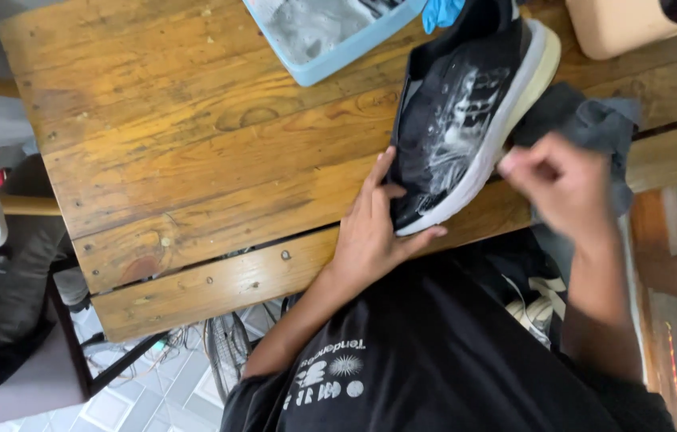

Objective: Cleaning a black sneaker by applying solution, scrubbing with brushes, and wiping with a cloth, with a focus on the tongue area.

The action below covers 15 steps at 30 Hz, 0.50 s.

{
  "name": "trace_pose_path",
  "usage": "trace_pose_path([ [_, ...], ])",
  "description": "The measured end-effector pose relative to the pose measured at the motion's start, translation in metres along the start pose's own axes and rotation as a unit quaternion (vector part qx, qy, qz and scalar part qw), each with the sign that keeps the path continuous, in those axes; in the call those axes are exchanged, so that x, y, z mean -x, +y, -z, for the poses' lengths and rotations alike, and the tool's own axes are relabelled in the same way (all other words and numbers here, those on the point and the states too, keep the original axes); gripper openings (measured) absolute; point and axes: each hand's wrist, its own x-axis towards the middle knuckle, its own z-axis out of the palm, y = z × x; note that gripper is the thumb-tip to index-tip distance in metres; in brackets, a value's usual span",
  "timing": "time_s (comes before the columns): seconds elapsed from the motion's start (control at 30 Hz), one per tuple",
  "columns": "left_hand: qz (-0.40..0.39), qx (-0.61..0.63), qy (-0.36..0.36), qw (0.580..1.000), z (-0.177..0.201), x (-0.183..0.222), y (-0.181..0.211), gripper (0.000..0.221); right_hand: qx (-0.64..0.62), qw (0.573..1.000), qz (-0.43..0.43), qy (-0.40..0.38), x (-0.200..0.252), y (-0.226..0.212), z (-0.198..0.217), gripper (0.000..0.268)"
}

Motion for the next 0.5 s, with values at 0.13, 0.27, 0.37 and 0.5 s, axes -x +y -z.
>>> trace_pose_path([
  [0.13,0.047,-0.041,0.002,0.998,-0.002,-0.013,0.011,0.098,0.01,0.997,0.044,-0.058,-0.002,-0.017,-0.003,0.022],
  [0.27,0.076,-0.023,-0.063,0.995,0.004,-0.019,0.006,0.104,0.005,0.996,-0.066,0.054,-0.004,0.032,-0.003,0.022],
  [0.37,0.023,0.008,-0.025,0.999,0.009,-0.027,0.0,0.114,-0.019,0.999,-0.016,0.027,-0.021,0.024,0.004,0.017],
  [0.5,0.02,0.037,-0.039,0.998,0.012,-0.028,-0.001,0.089,0.003,0.999,0.03,-0.033,-0.044,0.025,0.021,0.016],
])
